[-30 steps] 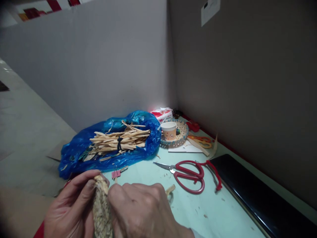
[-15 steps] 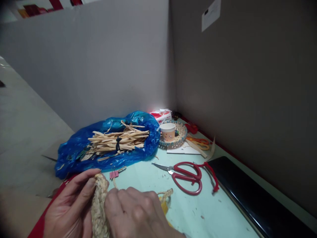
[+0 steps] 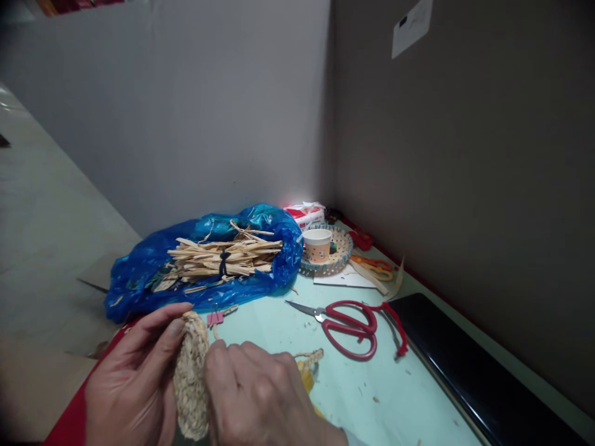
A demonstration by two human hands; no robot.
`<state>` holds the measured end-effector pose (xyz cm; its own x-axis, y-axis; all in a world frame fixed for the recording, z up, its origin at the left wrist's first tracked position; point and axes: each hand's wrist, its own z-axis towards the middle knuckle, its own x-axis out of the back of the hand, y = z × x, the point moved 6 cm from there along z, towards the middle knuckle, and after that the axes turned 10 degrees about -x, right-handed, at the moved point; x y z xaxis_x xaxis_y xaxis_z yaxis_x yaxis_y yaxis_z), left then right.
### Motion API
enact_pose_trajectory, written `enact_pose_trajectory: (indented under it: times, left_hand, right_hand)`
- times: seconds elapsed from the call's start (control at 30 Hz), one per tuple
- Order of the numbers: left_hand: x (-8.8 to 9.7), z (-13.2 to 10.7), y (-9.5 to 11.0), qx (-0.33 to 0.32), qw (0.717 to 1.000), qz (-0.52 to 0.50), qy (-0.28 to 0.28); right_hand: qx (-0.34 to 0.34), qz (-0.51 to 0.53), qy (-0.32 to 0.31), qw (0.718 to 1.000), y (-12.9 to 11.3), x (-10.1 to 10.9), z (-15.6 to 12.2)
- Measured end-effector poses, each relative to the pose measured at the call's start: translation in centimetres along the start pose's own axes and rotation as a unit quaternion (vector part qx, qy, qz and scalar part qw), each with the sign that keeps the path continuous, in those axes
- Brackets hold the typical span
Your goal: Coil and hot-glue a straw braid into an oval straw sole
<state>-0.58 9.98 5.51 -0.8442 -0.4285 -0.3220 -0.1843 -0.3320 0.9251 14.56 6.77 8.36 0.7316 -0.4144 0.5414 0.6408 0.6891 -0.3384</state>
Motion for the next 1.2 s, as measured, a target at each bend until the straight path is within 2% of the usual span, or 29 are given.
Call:
enact_pose_trajectory:
  times: [0.07,0.2,0.37,0.6,0.77,0.83,0.97,1.03,1.2]
  left_hand:
    - [0.0,-0.1,0.1,-0.010,1.000,0.005,0.019]
    - [-0.1,-0.1,-0.4,0.000,0.999,-0.001,0.041]
    - [-0.4,0.0,-1.4,0.014,0.999,-0.031,0.008]
    - [-1.6,-0.6,-1.3,0.041,0.998,-0.048,-0.028]
    - [-2.2,-0.6,-1.2,0.069,0.993,-0.056,-0.073]
    - [-2.1,-0.3,-0.9,0.057,0.992,-0.012,-0.115]
    - [-2.0,0.6,0.0,-0.034,0.966,0.159,-0.200]
    - [-2.0,1.0,0.3,-0.054,0.956,0.189,-0.216]
    - [-2.3,1.5,0.8,-0.059,0.948,0.209,-0.235]
  right_hand:
    - [0.022,-0.019,0.005,1.000,-0.2,-0.3,-0.4]
    - [0.024,-0.055,0.004,0.998,-0.2,-1.3,-0.9]
    - [-0.028,-0.048,0.009,0.998,-0.1,-1.9,-0.6]
    - [-0.107,0.052,-0.064,0.991,1.2,-1.8,0.4]
    - [-0.139,0.087,-0.111,0.980,2.2,-1.2,1.0]
    - [-0.147,0.091,-0.132,0.976,2.4,-1.0,1.1]
    - [-0.167,0.086,-0.167,0.968,3.0,-0.9,1.0]
    - [-0.176,0.081,-0.179,0.965,3.4,-0.9,0.9]
    - [-0.175,0.075,-0.193,0.963,3.8,-0.9,0.7]
